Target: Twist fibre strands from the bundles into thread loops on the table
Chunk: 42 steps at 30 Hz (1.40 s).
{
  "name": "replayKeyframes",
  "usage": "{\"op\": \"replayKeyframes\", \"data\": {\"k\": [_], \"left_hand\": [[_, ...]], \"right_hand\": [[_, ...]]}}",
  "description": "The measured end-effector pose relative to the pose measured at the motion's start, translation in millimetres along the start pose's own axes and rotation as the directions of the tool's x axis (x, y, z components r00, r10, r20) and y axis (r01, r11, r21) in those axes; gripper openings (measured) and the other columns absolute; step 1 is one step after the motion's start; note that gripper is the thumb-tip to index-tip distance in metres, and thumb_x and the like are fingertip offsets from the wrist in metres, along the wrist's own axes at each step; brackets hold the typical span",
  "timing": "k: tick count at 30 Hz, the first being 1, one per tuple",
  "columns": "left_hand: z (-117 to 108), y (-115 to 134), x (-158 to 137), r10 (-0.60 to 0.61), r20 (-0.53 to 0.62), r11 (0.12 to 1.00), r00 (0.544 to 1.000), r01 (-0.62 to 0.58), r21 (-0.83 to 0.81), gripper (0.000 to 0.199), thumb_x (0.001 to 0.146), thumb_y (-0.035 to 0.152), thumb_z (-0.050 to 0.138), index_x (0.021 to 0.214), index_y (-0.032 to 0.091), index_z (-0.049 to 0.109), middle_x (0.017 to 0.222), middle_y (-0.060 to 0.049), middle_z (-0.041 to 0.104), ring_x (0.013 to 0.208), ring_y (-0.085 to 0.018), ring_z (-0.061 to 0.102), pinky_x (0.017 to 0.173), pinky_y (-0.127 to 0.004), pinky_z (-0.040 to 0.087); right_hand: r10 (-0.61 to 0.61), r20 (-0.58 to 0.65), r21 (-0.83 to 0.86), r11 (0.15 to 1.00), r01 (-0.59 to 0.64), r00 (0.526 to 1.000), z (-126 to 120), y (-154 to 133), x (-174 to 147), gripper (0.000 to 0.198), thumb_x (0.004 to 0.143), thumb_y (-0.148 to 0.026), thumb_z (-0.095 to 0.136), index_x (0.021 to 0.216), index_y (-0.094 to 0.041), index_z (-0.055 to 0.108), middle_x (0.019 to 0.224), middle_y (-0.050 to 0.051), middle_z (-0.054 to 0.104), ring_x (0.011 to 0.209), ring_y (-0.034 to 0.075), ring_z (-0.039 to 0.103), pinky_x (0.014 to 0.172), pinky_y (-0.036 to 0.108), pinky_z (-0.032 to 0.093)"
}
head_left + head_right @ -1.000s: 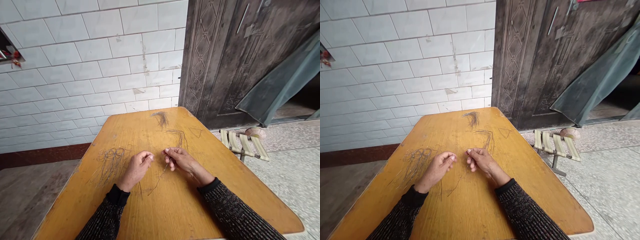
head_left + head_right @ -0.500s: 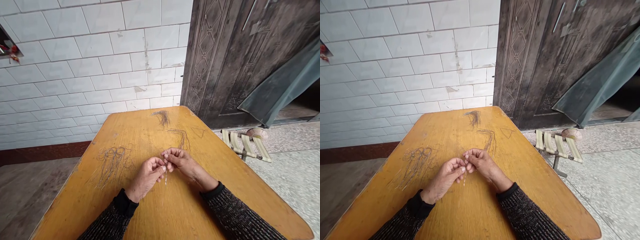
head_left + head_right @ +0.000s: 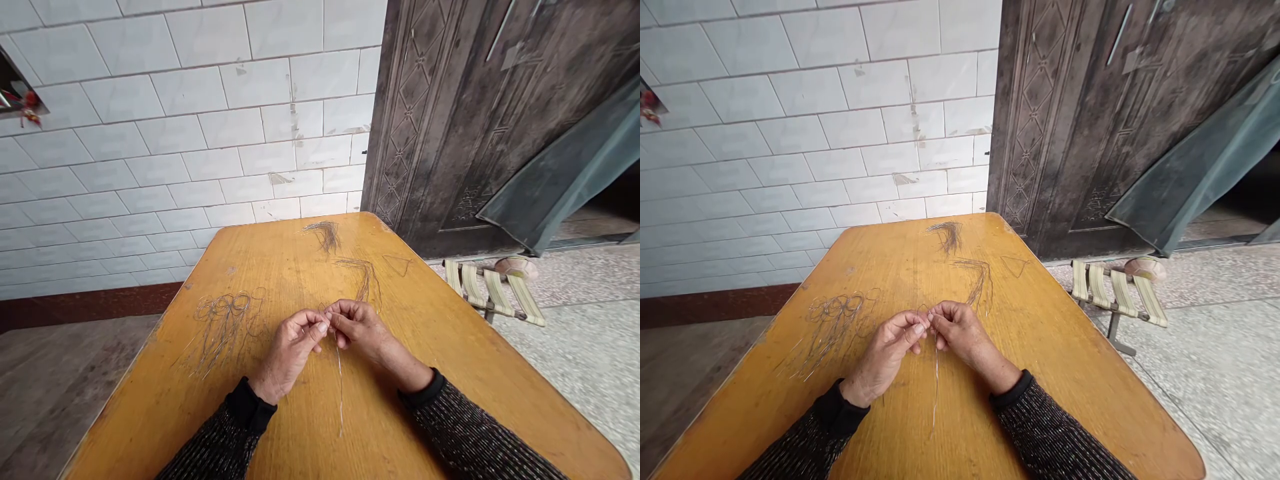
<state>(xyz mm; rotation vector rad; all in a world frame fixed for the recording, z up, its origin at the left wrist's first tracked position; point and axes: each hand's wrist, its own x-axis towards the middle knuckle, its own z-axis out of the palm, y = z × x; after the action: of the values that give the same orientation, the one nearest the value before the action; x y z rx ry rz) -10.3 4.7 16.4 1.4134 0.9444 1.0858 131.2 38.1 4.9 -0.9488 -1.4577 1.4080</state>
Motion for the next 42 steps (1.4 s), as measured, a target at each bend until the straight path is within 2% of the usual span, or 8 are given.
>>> {"op": "replayKeyframes", "data": {"k": [4,9,12,16,20,27,34,42], "left_hand": [[-3.0,-0.2,0.8,-0.052,-0.035,0.982,0.998,0.044,-0.181,0.017,0.079,0.031,0.05,0.076,0.015,0.048,0.076,-0.002,0.052,0.071,-0.01,0.05,0.059,-0.02,0.04],[-9.7,5.0,2.3,-0.154,-0.052,0.949,0.987,0.132,-0.287,0.019,0.076,0.031,0.05,0.071,0.018,0.038,0.063,0.005,0.04,0.051,-0.005,0.043,0.048,-0.017,0.036],[-11.6,7.3,2.0,-0.16,-0.027,0.973,0.987,0.153,-0.171,0.019,0.077,0.034,0.047,0.072,0.018,0.038,0.064,0.005,0.04,0.045,-0.004,0.039,0.043,-0.017,0.032],[-11.1,4.8,1.5,-0.091,-0.032,0.994,0.995,0.093,0.052,0.016,0.081,0.032,0.043,0.074,0.018,0.04,0.058,0.006,0.042,0.043,-0.005,0.039,0.044,-0.018,0.034],[-10.1,-4.1,2.7,-0.002,-0.064,0.976,0.998,0.016,0.219,0.015,0.078,0.029,0.048,0.085,0.017,0.043,0.057,0.007,0.041,0.046,-0.006,0.041,0.046,-0.018,0.036],[-15.5,-9.0,4.8,0.254,-0.136,0.792,0.958,-0.125,0.598,0.012,0.073,0.017,0.053,0.085,0.016,0.053,0.073,-0.001,0.054,0.06,-0.009,0.051,0.056,-0.021,0.042],[-23.6,7.6,3.1,0.349,0.062,0.609,0.935,-0.276,0.744,0.01,0.078,0.019,0.049,0.081,0.016,0.059,0.076,-0.005,0.061,0.069,-0.014,0.055,0.063,-0.025,0.044],[-34.3,23.4,1.6,0.2,0.113,0.687,0.973,-0.221,0.692,0.019,0.081,0.025,0.047,0.072,0.016,0.061,0.06,0.001,0.056,0.056,-0.01,0.051,0.055,-0.02,0.038]], "right_hand": [[-0.032,-0.054,-0.076,0.997,0.027,0.998,-1.4,-2.3,-1.0,0.01,0.07,-0.021,0.049,0.077,-0.015,0.055,0.047,-0.006,0.048,0.031,0.004,0.038,0.033,0.017,0.028],[-0.035,-0.173,-0.138,0.99,0.011,0.984,-11.8,-12.8,-1.8,0.009,0.064,-0.017,0.051,0.07,-0.016,0.058,0.042,-0.008,0.036,0.033,0.004,0.029,0.033,0.018,0.022],[-0.035,-0.109,-0.136,0.991,0.02,0.993,-15.9,-16.3,-2.2,0.009,0.066,-0.02,0.054,0.073,-0.017,0.058,0.042,-0.008,0.034,0.035,0.004,0.028,0.035,0.018,0.021],[-0.088,0.006,-0.167,0.982,0.088,0.996,-13.9,-13.2,-3.5,0.016,0.072,-0.032,0.054,0.071,-0.017,0.058,0.045,-0.007,0.033,0.039,0.005,0.026,0.038,0.02,0.021],[-0.152,-0.045,-0.244,0.96,0.137,0.987,-11.2,-7.6,-4.4,0.022,0.074,-0.036,0.054,0.065,-0.016,0.059,0.048,-0.005,0.036,0.044,0.006,0.028,0.042,0.02,0.022],[-0.101,-0.076,-0.204,0.975,0.084,0.992,-14.1,-8.5,-2.9,0.024,0.072,-0.038,0.056,0.063,-0.016,0.058,0.046,-0.006,0.035,0.042,0.006,0.026,0.039,0.02,0.02],[-0.043,-0.068,-0.121,0.992,0.034,0.997,-23.2,-12.1,-1.9,0.024,0.067,-0.04,0.06,0.063,-0.016,0.06,0.043,-0.007,0.034,0.038,0.005,0.025,0.036,0.02,0.02],[0.047,0.033,-0.073,0.996,-0.045,0.998,-28.3,-25.6,-7.7,0.022,0.063,-0.037,0.064,0.063,-0.016,0.061,0.041,-0.008,0.033,0.037,0.004,0.023,0.036,0.019,0.017]]}}
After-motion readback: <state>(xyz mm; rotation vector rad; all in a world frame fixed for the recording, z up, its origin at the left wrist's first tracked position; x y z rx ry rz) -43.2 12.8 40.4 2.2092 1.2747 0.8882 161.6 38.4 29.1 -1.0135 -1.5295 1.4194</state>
